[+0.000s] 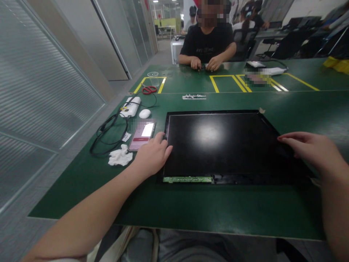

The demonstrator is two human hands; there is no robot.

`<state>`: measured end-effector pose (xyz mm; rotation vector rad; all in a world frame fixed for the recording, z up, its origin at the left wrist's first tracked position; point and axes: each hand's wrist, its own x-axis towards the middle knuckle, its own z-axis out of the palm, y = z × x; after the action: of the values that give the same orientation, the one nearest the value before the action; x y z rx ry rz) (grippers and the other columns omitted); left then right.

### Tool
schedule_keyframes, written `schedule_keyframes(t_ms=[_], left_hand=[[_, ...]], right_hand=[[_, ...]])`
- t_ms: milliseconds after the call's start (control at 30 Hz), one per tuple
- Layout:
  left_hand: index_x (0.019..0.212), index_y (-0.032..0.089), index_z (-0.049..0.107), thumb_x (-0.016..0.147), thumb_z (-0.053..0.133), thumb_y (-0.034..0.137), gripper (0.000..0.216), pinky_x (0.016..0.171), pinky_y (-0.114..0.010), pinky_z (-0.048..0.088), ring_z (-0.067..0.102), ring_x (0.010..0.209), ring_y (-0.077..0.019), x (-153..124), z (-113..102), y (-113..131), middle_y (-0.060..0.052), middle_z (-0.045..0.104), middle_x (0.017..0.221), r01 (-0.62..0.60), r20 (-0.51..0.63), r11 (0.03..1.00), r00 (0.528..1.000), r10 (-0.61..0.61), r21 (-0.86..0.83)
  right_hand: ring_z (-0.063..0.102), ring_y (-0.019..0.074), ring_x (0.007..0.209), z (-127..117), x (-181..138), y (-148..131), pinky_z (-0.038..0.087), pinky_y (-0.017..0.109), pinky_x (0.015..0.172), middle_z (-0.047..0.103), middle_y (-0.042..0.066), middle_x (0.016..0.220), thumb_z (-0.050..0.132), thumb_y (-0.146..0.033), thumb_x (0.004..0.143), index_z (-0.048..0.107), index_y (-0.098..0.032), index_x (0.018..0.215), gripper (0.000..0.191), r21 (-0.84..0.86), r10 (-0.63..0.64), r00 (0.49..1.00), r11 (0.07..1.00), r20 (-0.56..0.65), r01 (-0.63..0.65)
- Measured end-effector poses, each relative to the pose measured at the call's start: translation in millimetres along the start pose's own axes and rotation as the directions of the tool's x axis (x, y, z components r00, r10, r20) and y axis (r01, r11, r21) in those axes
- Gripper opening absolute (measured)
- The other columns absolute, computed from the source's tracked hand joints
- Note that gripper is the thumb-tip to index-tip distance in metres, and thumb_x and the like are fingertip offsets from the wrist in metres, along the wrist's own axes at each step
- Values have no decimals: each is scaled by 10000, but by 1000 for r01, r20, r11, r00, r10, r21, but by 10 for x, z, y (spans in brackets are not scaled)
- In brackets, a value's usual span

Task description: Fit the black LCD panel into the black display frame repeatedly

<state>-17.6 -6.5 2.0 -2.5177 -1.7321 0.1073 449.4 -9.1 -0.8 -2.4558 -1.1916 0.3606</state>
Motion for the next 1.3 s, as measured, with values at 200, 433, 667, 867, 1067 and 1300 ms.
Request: schedule_keyframes(t_ms=[200,433,667,867,1067,1300], left_hand=[[1099,116,704,1072,399,334,376,802,-434,631,713,1098,-326,-1,-8,14,-194,491,1542,20,2,1000,1000,-20,-20],[1039,114,703,1067,421,346,366,840,-410,630,727,1087,-307,1,-31,-8,-207,489,1531,13,13,997,1000,-12,-77],[974,135,690,1054,470,352,320,877,-414,618,742,1035,-288,6,-51,4,-183,503,1521,-1,15,995,1000,3,-95],[986,127,684,993,592,402,290,1020,-526,549,619,1263,-402,-24,-48,-34,-238,553,1480,-67,-88,990,995,56,-125],[1027,190,688,901,750,391,245,995,-439,542,636,1205,-310,-87,-99,-137,-138,659,1351,-469,-117,826,882,456,-313],[1026,213,693,913,740,295,147,723,-272,509,708,874,-180,-127,-168,-165,-35,708,1088,-497,-14,791,850,527,-357]], right_hand=[[590,216,501,-15,0,-6,497,428,692,702,16,687,644,-467,687,793,-272,900,325,-15,27,1000,1000,13,-27],[591,217,512,-7,8,15,490,422,652,711,29,722,643,-477,693,789,-273,899,325,-3,15,1000,1000,11,-15],[575,193,508,-3,2,20,485,400,617,722,37,779,639,-478,695,794,-274,911,335,0,6,1000,1000,11,-6],[576,210,483,13,47,66,493,419,635,721,32,725,631,-506,676,793,-272,893,358,4,-29,1000,1000,0,29],[590,195,498,-19,-31,-53,500,428,705,716,14,746,632,-467,693,796,-269,898,329,-26,38,999,999,22,-37],[574,178,510,-32,-80,-84,501,393,661,693,15,727,635,-466,705,792,-254,919,340,-16,36,999,999,20,-36]])
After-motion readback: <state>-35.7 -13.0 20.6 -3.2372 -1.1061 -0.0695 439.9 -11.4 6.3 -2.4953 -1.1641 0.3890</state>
